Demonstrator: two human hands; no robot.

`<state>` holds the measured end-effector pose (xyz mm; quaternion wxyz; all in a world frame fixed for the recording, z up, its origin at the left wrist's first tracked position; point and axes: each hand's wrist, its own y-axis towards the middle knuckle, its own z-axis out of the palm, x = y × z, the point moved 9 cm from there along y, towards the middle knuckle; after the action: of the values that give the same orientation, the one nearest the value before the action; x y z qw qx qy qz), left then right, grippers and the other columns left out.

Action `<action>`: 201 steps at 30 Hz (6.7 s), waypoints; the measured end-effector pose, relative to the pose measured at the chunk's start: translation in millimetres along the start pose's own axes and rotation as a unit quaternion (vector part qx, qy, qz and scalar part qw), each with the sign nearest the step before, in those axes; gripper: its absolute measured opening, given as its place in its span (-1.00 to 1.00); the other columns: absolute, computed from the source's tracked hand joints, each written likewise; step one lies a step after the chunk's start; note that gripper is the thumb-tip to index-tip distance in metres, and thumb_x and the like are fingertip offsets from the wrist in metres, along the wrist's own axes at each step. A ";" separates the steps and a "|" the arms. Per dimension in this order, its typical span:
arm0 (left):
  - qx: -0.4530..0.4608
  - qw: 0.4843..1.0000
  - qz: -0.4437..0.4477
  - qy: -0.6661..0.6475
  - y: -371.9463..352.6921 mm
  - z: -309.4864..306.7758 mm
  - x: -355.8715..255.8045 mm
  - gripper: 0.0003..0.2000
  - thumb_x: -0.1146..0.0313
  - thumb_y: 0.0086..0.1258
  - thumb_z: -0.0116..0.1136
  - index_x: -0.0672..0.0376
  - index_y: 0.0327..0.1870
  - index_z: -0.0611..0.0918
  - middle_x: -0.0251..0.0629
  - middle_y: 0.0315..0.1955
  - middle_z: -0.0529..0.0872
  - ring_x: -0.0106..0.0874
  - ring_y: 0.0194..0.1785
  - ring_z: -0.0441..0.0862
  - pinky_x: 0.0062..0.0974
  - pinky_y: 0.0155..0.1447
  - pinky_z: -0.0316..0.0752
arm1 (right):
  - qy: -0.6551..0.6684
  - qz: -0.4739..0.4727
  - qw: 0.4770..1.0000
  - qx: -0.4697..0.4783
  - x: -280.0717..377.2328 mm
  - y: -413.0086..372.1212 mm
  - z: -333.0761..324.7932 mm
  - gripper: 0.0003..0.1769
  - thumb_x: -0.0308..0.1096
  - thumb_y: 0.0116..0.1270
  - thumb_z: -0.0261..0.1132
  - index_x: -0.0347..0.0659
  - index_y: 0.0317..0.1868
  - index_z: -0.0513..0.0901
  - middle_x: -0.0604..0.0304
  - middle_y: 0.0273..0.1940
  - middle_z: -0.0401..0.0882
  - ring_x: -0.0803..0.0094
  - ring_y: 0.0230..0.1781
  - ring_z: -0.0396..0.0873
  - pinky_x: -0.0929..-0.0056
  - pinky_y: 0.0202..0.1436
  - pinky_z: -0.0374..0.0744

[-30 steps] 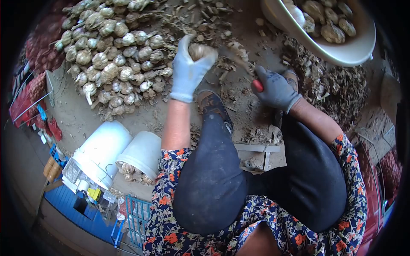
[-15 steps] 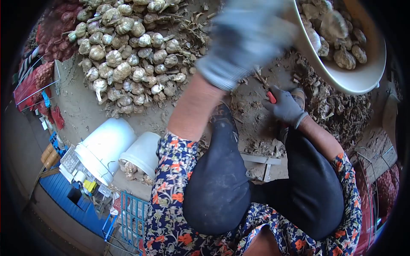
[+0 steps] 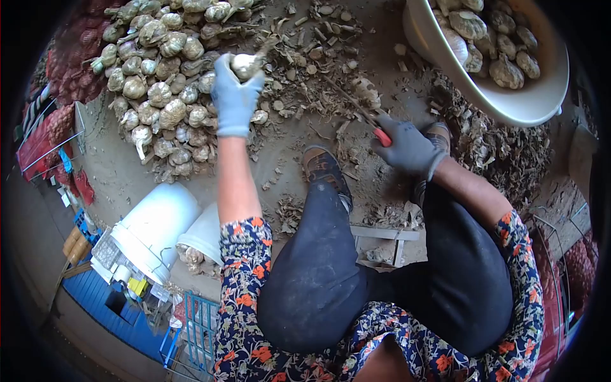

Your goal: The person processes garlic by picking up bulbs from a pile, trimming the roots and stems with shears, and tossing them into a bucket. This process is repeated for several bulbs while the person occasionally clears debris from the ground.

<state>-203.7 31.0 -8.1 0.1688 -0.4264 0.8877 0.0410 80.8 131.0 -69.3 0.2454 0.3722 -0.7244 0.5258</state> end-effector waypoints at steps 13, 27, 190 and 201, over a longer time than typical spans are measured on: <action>0.019 0.918 0.012 -0.396 -43.4 21.6 -34.7 -0.42 0.31 -0.02 0.53 0.33 0.03 0.53 -0.22 -0.14 0.58 -0.35 -0.10 0.57 -0.42 0.08 0.48 | 0.184 0.076 0.975 0.101 27.6 15.2 13.9 -0.58 -0.03 0.26 0.24 -0.32 -0.34 0.51 0.08 -0.46 0.59 0.32 -0.44 0.60 0.31 -0.26 0.55; 0.085 0.940 0.050 -0.326 -53.3 13.6 -70.1 -0.40 0.44 -0.09 0.47 0.27 0.06 0.47 -0.10 -0.19 0.67 -0.34 -0.13 0.68 -0.44 0.00 0.56 | -0.403 -0.105 0.889 -0.189 80.5 -10.5 -52.6 -0.43 -0.02 0.22 0.29 -0.25 0.07 0.38 -0.03 -0.21 0.52 0.08 -0.22 0.60 0.09 -0.19 0.54; 0.062 0.756 -0.070 -0.648 -86.1 32.5 -66.7 -0.46 0.60 0.11 0.34 0.27 0.13 0.39 -0.32 -0.11 0.53 -0.57 -0.10 0.53 -0.58 0.04 0.55 | -0.087 -0.066 0.986 -0.129 39.5 -6.8 -13.4 -0.68 -0.22 0.28 0.23 -0.23 -0.12 0.36 -0.20 -0.45 0.54 -0.14 -0.33 0.59 0.00 -0.28 0.50; -0.010 0.931 0.021 -0.364 -83.6 23.8 -59.3 -0.45 0.43 -0.02 0.45 0.27 0.02 0.44 -0.22 -0.25 0.66 -0.43 -0.21 0.64 -0.50 -0.06 0.55 | -0.280 -0.122 0.936 -0.176 60.3 -22.1 -29.4 -0.48 -0.08 0.21 0.26 -0.23 0.04 0.37 -0.08 -0.20 0.52 -0.01 -0.21 0.58 0.07 -0.12 0.53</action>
<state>-98.6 27.3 -4.7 0.4752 -0.3649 0.7738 0.2057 61.1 138.0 -1.8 0.1565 0.5406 -0.7938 0.2306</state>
